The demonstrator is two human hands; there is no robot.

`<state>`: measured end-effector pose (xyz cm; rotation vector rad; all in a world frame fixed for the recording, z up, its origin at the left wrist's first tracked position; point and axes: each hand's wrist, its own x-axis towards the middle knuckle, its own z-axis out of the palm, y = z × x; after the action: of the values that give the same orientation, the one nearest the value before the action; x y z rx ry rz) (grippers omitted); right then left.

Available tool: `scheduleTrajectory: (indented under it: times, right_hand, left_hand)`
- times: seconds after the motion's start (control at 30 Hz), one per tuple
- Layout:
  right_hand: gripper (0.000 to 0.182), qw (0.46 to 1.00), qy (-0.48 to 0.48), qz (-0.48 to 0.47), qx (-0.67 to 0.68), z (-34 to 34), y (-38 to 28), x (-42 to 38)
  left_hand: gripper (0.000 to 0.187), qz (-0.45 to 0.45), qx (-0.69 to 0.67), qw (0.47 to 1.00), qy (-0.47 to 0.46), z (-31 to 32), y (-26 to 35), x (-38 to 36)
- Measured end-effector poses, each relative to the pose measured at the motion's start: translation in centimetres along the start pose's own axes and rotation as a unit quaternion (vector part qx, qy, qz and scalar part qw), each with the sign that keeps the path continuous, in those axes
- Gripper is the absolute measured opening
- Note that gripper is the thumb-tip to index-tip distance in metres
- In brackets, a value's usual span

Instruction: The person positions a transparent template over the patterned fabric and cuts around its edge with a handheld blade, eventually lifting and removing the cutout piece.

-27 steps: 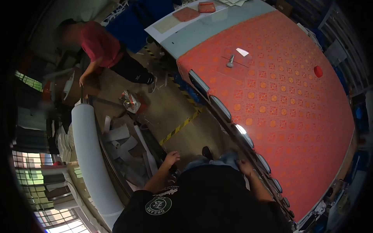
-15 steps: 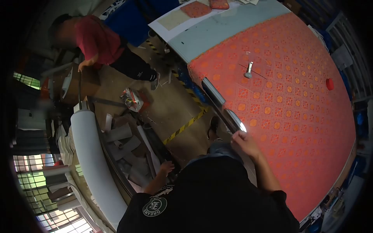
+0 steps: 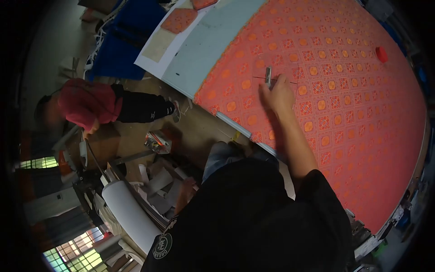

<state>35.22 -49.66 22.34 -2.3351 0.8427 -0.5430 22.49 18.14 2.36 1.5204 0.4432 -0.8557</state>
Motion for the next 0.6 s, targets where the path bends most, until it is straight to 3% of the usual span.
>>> scheduleTrajectory:
  times: [0.1, 0.17, 0.23, 0.3, 0.37, 0.4, 0.47, 0.5, 0.53, 0.6]
  right_hand:
    - [0.054, 0.993, -0.072, 0.072, -0.058, 0.3, -0.2, -0.3]
    - [0.048, 0.990, -0.068, 0.060, -0.110, 0.7, -0.2, -0.1]
    - [0.044, 0.990, -0.070, 0.064, -0.104, 1.1, 0.8, -0.2]
    - [0.041, 0.991, -0.059, 0.059, -0.101, 0.8, 1.7, 0.1]
    - [0.030, 0.979, -0.035, 0.187, 0.079, 0.1, 2.1, -0.4]
    - [0.030, 0.977, -0.028, 0.198, 0.072, -0.3, 2.3, -1.0]
    - [0.015, 0.923, 0.080, 0.249, 0.282, -1.4, 2.7, -2.7]
    - [0.021, 0.911, 0.155, 0.204, 0.323, -1.4, 3.0, -3.7]
    - [0.021, 0.912, 0.167, 0.209, 0.312, -2.3, 2.8, -4.5]
    - [0.035, 0.866, 0.211, 0.274, 0.362, -4.1, 2.0, -7.2]
  left_hand:
    - [0.027, 0.055, 0.207, 0.967, 0.137, 6.2, 13.9, 1.4]
    - [0.027, 0.150, 0.351, 0.918, 0.109, 8.8, 21.4, 4.1]
    - [0.027, 0.212, 0.386, 0.894, 0.083, 13.9, 29.2, 5.3]
    - [0.025, 0.288, 0.380, 0.879, 0.015, 16.0, 33.0, 8.9]
    - [0.019, 0.407, 0.427, 0.807, -0.036, 20.0, 37.9, 9.9]
    - [0.019, 0.406, 0.427, 0.806, -0.050, 21.7, 39.9, 10.6]
    - [0.016, 0.488, 0.441, 0.740, -0.141, 24.5, 42.6, 11.7]
    - [0.016, 0.486, 0.438, 0.739, -0.158, 25.7, 43.2, 12.3]
    - [0.017, 0.516, 0.443, 0.711, -0.183, 27.0, 43.8, 12.9]
    - [0.017, 0.543, 0.440, 0.680, -0.223, 29.8, 44.4, 14.1]
